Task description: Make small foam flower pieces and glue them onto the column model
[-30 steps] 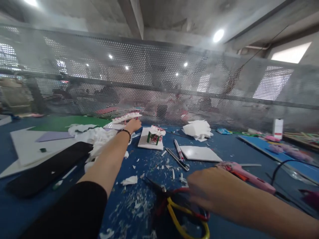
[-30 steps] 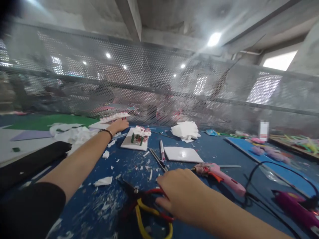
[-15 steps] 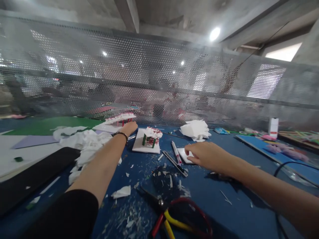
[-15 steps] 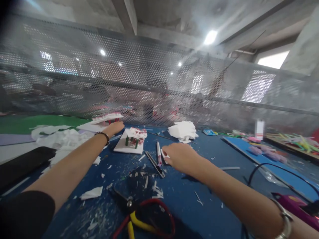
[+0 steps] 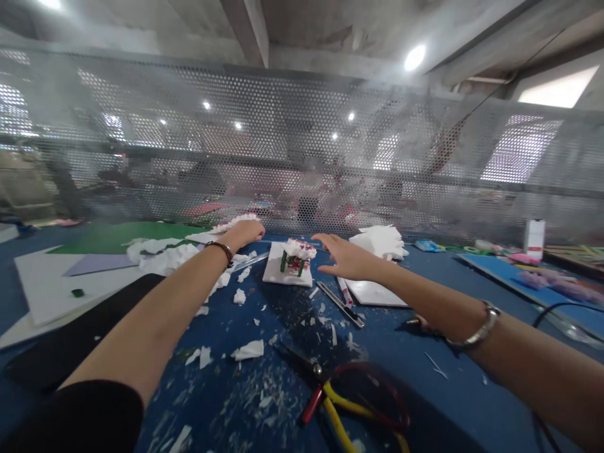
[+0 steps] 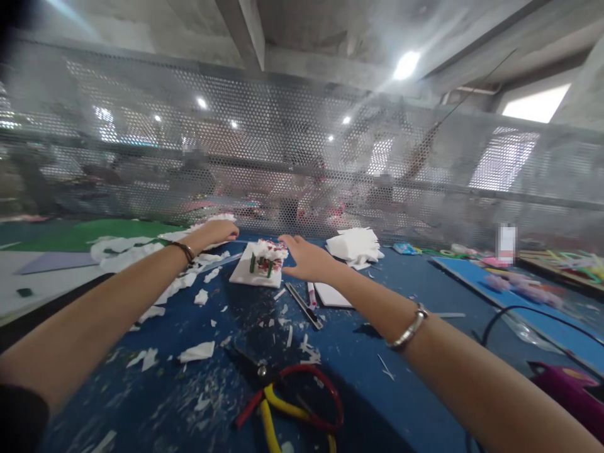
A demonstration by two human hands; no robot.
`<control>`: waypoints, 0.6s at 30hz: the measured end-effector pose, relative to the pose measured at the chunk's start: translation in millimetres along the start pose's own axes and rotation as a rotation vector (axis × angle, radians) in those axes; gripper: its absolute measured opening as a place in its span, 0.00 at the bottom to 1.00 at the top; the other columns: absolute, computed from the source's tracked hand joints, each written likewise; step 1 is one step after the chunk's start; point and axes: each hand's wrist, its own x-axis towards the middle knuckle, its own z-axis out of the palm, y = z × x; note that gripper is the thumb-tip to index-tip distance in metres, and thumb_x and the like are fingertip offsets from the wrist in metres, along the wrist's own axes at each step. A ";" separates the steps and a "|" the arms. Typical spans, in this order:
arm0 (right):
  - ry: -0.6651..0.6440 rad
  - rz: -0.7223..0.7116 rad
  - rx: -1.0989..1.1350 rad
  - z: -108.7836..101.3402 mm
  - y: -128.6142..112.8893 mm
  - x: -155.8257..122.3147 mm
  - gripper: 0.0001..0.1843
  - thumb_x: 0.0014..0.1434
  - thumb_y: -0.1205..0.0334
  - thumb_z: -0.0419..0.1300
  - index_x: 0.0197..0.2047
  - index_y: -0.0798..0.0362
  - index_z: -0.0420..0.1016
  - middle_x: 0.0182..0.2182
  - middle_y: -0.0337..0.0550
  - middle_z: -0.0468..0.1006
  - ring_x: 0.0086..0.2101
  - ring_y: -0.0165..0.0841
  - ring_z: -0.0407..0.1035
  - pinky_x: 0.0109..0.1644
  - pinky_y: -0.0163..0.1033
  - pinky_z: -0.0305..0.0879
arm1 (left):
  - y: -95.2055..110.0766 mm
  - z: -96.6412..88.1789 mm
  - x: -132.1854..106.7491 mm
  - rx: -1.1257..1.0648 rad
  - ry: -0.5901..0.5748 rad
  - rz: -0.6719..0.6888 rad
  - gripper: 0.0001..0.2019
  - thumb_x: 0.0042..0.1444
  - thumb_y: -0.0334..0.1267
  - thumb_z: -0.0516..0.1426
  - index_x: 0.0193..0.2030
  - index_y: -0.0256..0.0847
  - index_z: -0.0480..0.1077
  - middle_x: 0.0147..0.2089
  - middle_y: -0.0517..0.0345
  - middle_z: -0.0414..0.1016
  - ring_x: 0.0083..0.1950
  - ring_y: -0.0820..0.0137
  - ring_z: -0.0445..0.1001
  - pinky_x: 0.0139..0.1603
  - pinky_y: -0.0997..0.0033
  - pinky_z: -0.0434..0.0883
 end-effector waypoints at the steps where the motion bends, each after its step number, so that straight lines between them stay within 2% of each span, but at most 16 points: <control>1: 0.010 -0.002 0.008 2.6 -3.7 6.1 0.34 0.50 0.52 0.52 0.57 0.54 0.47 0.49 0.52 0.62 0.42 0.36 0.64 0.41 0.36 0.59 | 1.4 -8.1 -3.1 0.001 -0.014 -0.022 0.13 0.54 0.39 0.51 0.45 0.36 0.63 0.44 0.53 0.67 0.42 0.69 0.69 0.41 0.62 0.68; 4: 0.032 0.017 0.007 11.1 -14.6 21.7 0.33 0.50 0.46 0.49 0.56 0.52 0.50 0.45 0.53 0.66 0.41 0.41 0.66 0.38 0.41 0.60 | 7.6 -30.8 -18.5 -0.048 -0.015 -0.047 0.08 0.52 0.32 0.52 0.36 0.34 0.69 0.36 0.54 0.73 0.38 0.70 0.71 0.38 0.72 0.66; 7: 0.061 0.017 -0.008 16.9 -22.8 32.2 0.25 0.53 0.51 0.47 0.51 0.54 0.57 0.43 0.53 0.68 0.41 0.43 0.66 0.37 0.40 0.60 | 15.5 -45.0 -42.0 -0.135 0.003 -0.034 0.12 0.51 0.33 0.50 0.40 0.32 0.69 0.36 0.52 0.75 0.36 0.72 0.72 0.34 0.79 0.64; 11: 0.092 0.016 -0.013 18.2 -25.0 40.9 0.16 0.53 0.58 0.48 0.41 0.58 0.64 0.40 0.53 0.70 0.39 0.39 0.66 0.35 0.37 0.58 | 26.4 -49.0 -74.3 -0.223 -0.011 0.001 0.14 0.51 0.37 0.49 0.38 0.33 0.71 0.35 0.53 0.76 0.33 0.73 0.72 0.31 0.80 0.63; 16: 0.111 -0.013 -0.016 12.9 -20.7 38.1 0.14 0.50 0.58 0.50 0.36 0.59 0.66 0.37 0.52 0.71 0.37 0.36 0.65 0.35 0.35 0.56 | 41.8 -48.9 -106.6 -0.383 0.051 0.036 0.17 0.50 0.40 0.50 0.43 0.33 0.68 0.38 0.52 0.74 0.35 0.73 0.71 0.33 0.79 0.63; 18: 0.120 -0.032 -0.020 8.8 -21.5 29.5 0.13 0.50 0.58 0.50 0.35 0.59 0.66 0.36 0.51 0.70 0.36 0.35 0.64 0.35 0.34 0.56 | 49.9 -49.8 -118.9 -0.470 0.068 0.081 0.16 0.49 0.43 0.50 0.40 0.35 0.70 0.37 0.53 0.74 0.34 0.72 0.70 0.33 0.78 0.63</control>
